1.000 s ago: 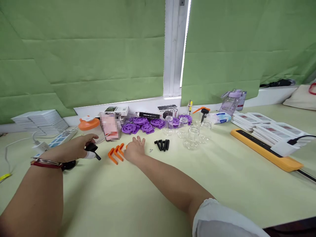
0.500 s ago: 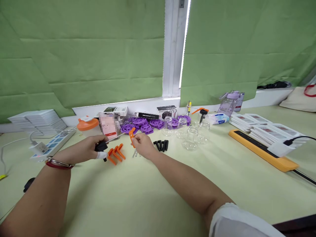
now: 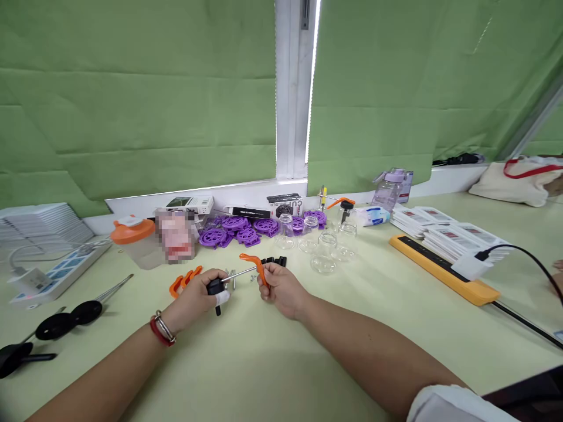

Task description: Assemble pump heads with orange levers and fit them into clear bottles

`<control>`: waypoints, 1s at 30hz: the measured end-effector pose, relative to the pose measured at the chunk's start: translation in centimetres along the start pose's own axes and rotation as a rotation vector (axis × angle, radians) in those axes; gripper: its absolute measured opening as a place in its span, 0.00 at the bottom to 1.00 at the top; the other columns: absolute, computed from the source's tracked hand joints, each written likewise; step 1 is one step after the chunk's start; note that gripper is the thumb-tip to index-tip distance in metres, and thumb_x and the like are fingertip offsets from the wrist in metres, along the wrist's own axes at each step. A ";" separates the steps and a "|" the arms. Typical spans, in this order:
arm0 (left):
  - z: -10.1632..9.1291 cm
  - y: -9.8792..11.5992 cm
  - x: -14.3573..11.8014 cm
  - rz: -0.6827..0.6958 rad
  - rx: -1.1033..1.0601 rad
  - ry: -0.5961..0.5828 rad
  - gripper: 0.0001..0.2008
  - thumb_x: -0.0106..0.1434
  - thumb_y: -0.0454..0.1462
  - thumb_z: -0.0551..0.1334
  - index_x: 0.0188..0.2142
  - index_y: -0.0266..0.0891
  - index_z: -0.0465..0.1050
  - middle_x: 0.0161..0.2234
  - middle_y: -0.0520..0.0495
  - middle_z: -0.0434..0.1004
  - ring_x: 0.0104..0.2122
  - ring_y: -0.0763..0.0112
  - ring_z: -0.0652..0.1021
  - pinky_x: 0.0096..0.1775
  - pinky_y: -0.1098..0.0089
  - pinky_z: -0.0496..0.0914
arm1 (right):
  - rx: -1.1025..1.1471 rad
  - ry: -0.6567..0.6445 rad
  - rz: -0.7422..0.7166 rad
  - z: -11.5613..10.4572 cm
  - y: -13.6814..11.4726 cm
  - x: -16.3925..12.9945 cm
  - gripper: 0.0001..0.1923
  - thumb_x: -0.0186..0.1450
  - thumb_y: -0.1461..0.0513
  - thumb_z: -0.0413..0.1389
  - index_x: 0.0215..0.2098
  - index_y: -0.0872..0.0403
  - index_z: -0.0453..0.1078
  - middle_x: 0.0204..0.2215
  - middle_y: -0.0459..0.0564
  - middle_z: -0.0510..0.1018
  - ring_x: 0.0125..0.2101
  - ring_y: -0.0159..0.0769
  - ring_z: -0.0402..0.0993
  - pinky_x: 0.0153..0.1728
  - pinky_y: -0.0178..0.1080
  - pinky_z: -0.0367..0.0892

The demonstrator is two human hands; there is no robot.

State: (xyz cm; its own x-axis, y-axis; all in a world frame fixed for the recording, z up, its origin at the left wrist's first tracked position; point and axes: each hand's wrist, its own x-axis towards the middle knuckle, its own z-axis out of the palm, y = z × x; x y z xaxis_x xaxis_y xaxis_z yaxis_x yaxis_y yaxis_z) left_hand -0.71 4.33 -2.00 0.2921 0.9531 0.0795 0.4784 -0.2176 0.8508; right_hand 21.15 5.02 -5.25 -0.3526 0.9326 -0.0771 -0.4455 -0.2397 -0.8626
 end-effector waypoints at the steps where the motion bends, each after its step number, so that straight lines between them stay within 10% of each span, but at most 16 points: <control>1: 0.2 -0.1 0.0 0.010 -0.003 0.022 0.09 0.50 0.36 0.63 0.33 0.41 0.70 0.32 0.51 0.69 0.30 0.70 0.70 0.30 0.72 0.66 | 0.011 -0.015 0.005 0.0 0.0 0.1 0.13 0.58 0.57 0.60 0.34 0.54 0.62 0.23 0.41 0.68 0.17 0.22 0.56 0.20 0.31 0.50; 13: 2.2 0.6 -0.6 0.139 -0.201 0.090 0.23 0.45 0.31 0.68 0.42 0.41 0.69 0.41 0.46 0.70 0.40 0.64 0.73 0.42 0.66 0.67 | 0.008 -0.181 0.116 0.8 0.5 -0.7 0.13 0.58 0.56 0.60 0.33 0.56 0.64 0.22 0.42 0.68 0.16 0.21 0.53 0.20 0.31 0.46; 30: 1.8 2.5 -1.3 0.083 -0.559 -0.268 0.09 0.56 0.30 0.59 0.38 0.39 0.67 0.28 0.52 0.70 0.26 0.75 0.68 0.32 0.71 0.63 | -0.048 -0.215 -0.007 0.7 1.0 -0.7 0.14 0.57 0.55 0.61 0.37 0.54 0.66 0.22 0.44 0.71 0.19 0.25 0.61 0.24 0.32 0.52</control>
State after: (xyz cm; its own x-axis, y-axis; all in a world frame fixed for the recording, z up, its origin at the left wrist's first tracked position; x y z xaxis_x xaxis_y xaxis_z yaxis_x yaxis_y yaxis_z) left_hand 1.53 2.14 -0.93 0.5417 0.8362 0.0854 -0.0395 -0.0761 0.9963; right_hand 20.39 3.90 -5.76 -0.5197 0.8537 0.0330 -0.4103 -0.2155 -0.8861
